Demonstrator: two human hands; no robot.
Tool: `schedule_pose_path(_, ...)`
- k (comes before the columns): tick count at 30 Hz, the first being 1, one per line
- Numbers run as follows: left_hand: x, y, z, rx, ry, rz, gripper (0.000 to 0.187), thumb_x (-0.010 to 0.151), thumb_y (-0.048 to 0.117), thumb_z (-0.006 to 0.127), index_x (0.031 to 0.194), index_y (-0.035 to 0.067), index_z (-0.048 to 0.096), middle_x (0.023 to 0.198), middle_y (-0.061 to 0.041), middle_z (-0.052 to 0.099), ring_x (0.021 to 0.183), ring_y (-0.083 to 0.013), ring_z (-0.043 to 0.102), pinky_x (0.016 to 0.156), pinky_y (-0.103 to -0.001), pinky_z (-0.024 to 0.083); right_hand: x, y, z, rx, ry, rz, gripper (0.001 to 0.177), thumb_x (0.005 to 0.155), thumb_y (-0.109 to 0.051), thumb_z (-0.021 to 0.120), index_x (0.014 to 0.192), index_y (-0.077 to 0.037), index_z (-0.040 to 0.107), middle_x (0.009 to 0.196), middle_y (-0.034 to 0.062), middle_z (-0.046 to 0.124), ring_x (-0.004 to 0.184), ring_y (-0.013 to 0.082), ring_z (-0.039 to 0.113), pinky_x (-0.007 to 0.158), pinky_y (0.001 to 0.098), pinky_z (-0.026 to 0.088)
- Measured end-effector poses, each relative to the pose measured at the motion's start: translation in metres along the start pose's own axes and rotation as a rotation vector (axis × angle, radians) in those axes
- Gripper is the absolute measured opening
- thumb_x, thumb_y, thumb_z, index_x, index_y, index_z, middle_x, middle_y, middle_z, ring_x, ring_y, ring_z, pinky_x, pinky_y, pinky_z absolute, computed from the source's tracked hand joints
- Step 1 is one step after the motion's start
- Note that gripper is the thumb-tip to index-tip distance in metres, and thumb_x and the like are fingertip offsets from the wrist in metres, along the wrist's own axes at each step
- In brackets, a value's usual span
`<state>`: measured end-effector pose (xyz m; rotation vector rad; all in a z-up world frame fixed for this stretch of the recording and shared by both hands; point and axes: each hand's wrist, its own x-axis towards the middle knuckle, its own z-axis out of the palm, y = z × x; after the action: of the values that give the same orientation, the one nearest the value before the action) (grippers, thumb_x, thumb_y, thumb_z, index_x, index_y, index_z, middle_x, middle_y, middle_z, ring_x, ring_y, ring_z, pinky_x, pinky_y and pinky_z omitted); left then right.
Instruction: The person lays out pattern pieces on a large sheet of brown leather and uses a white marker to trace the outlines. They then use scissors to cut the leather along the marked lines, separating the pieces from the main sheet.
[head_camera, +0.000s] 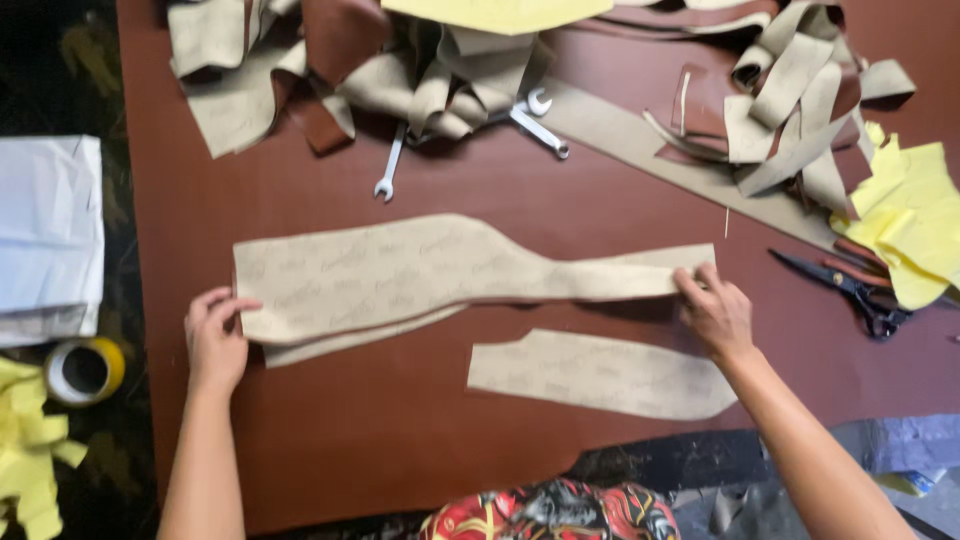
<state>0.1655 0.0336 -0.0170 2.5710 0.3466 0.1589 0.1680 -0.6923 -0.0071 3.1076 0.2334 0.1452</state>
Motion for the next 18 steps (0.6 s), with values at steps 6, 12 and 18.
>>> schedule_pose_path(6, -0.011, 0.042, -0.009, -0.218, 0.023, -0.497, 0.053, 0.098, 0.026, 0.064, 0.146, 0.008, 0.053, 0.142, -0.02, 0.057, 0.129, -0.035, 0.057, 0.107, -0.048, 0.047, 0.017, 0.003, -0.033, 0.198, -0.062, 0.414, 0.064, 0.084, -0.018, 0.066, 0.146, -0.022, 0.053, 0.137, 0.0198, 0.047, 0.093, 0.0416, 0.067, 0.075, 0.0539, 0.056)
schedule_pose_path(12, -0.009, 0.081, 0.039, 0.001, 0.043, -0.62, 0.082, 0.08, 0.029, 0.083, 0.147, -0.001, 0.047, 0.141, -0.029, 0.054, 0.129, -0.0449, 0.053, 0.106, -0.053, 0.046, 0.058, -0.074, -0.032, 0.365, -0.297, 0.023, 0.075, 0.07, -0.034, 0.082, 0.134, -0.015, 0.047, 0.132, 0.0189, 0.045, 0.099, 0.046, 0.062, 0.079, 0.0537, 0.054)
schedule_pose_path(18, -0.028, 0.068, 0.021, -0.273, 0.049, -0.641, 0.052, 0.091, 0.016, 0.071, 0.137, -0.003, 0.056, 0.135, -0.028, 0.063, 0.121, -0.0388, 0.062, 0.101, -0.05, 0.05, 0.092, -0.092, -0.05, 0.334, -0.493, -0.062, 0.039, 0.08, -0.02, 0.074, 0.113, -0.015, 0.054, 0.112, 0.0034, 0.062, 0.103, 0.036, 0.066, 0.076, 0.05, 0.054)
